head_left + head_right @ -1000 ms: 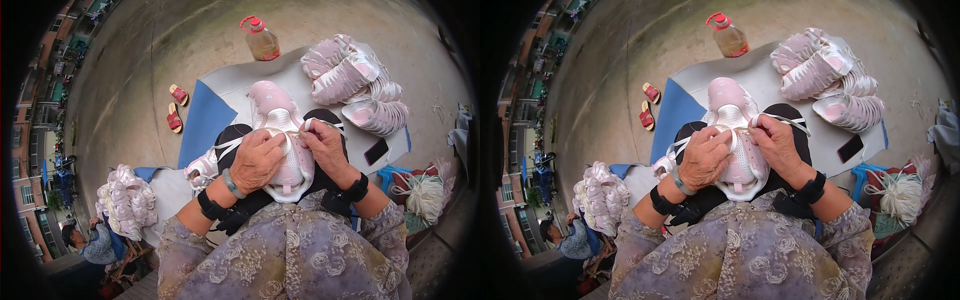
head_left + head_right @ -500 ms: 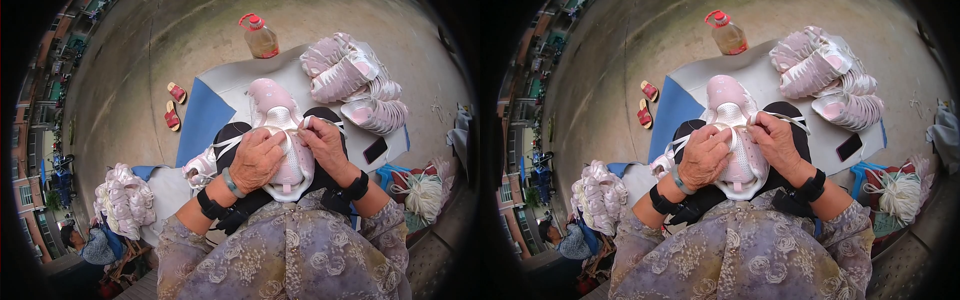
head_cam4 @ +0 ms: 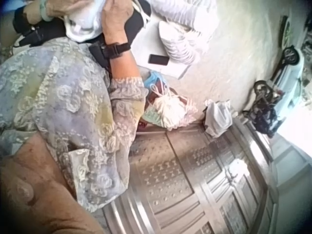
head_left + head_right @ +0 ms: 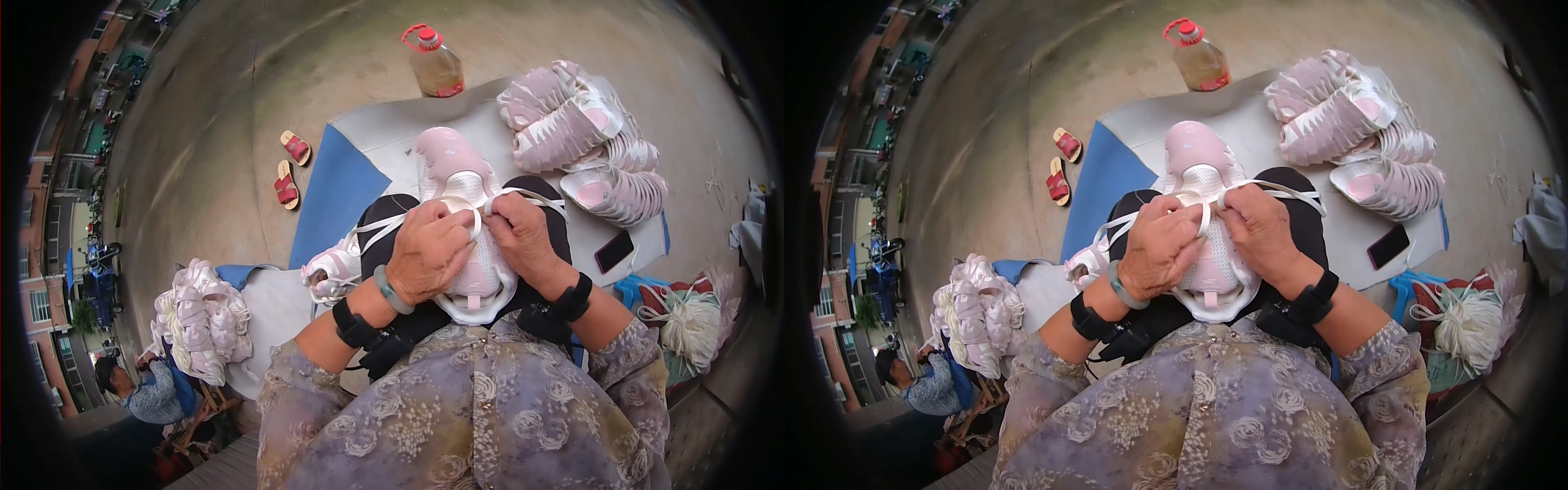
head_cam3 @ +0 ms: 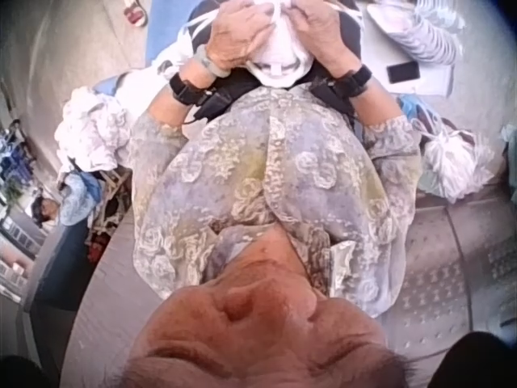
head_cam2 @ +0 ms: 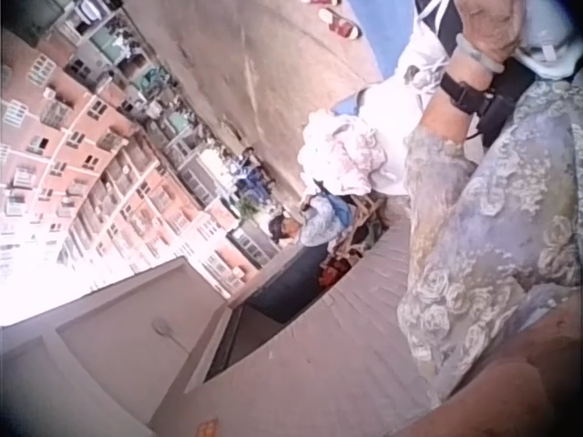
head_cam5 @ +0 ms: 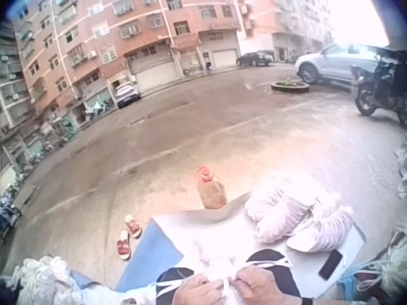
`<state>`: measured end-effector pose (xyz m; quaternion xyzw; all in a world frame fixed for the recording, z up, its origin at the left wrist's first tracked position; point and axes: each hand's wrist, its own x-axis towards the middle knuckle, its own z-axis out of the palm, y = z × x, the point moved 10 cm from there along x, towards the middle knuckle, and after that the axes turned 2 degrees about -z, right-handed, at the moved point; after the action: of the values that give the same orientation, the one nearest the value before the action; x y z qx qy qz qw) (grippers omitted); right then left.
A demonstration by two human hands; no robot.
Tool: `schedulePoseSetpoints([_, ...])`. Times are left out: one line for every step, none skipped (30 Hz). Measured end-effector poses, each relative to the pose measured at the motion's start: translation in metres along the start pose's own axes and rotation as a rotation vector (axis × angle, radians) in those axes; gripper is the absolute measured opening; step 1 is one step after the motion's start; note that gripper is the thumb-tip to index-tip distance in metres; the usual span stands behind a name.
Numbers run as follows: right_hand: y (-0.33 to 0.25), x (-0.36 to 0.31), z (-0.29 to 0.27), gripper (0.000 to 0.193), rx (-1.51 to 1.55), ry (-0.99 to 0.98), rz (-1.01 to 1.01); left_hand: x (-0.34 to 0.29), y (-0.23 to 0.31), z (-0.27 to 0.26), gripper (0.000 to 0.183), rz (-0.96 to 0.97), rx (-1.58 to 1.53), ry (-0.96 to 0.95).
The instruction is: The recorder is lacing a white and pink sneaker while seated outdoors, likely as part of a manufacturing or assembly process.
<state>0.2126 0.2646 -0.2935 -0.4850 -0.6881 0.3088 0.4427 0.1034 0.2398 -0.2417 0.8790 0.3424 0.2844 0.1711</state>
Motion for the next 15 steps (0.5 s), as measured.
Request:
schedulePoseSetpoints([-0.002,0.0,0.0,0.008,0.005,-0.004,-0.013,0.0,-0.001,-0.005,0.018,-0.002,0.012,0.007])
schedulePoseSetpoints([-0.003,0.0,-0.002,0.008,-0.031,-0.004,-0.019,0.001,-0.008,-0.017,0.015,-0.068,-0.083,0.06])
schedulePoseSetpoints([-0.003,-0.002,-0.004,0.008,-0.073,-0.004,-0.018,-0.001,-0.015,-0.025,0.011,-0.133,-0.189,0.111])
schedulePoseSetpoints([-0.006,-0.004,-0.005,0.008,-0.074,-0.008,-0.023,-0.003,-0.015,-0.03,0.011,-0.134,-0.187,0.118])
schedulePoseSetpoints([-0.001,-0.006,-0.007,0.009,-0.078,-0.015,0.068,-0.009,-0.032,-0.037,0.011,-0.29,-0.32,0.173])
schedulePoseSetpoints([0.002,-0.006,-0.009,0.01,-0.078,-0.025,0.151,-0.017,-0.048,-0.043,0.013,-0.445,-0.446,0.235])
schedulePoseSetpoints([0.001,-0.007,-0.01,0.013,-0.105,-0.044,0.195,-0.027,-0.057,-0.046,0.019,-0.535,-0.604,0.36])
schedulePoseSetpoints([-0.002,-0.007,-0.012,0.013,-0.104,-0.052,0.18,-0.028,-0.052,-0.049,0.019,-0.534,-0.596,0.376])
schedulePoseSetpoints([-0.007,-0.005,-0.02,0.013,-0.117,-0.004,0.141,-0.032,-0.056,-0.048,0.021,-0.631,-0.677,0.394])
schedulePoseSetpoints([-0.014,-0.003,-0.028,0.013,-0.129,0.045,0.102,-0.036,-0.06,-0.044,0.023,-0.726,-0.759,0.411])
schedulePoseSetpoints([-0.023,0.002,-0.027,0.015,-0.066,0.037,0.048,-0.038,-0.059,-0.042,0.023,-0.729,-0.786,0.427])
schedulePoseSetpoints([-0.033,0.008,-0.027,0.015,-0.07,0.035,0.042,-0.037,-0.055,-0.041,0.023,-0.725,-0.789,0.433])
schedulePoseSetpoints([-0.057,0.014,-0.017,0.017,0.019,-0.012,-0.082,-0.039,-0.054,-0.038,0.023,-0.759,-0.876,0.45])
schedulePoseSetpoints([-0.081,0.018,-0.007,0.019,0.109,-0.061,-0.204,-0.04,-0.054,-0.034,0.023,-0.793,-0.964,0.466])
schedulePoseSetpoints([-0.085,0.018,0.004,0.023,0.212,-0.131,-0.128,-0.039,-0.054,-0.034,0.023,-0.789,-0.966,0.475])
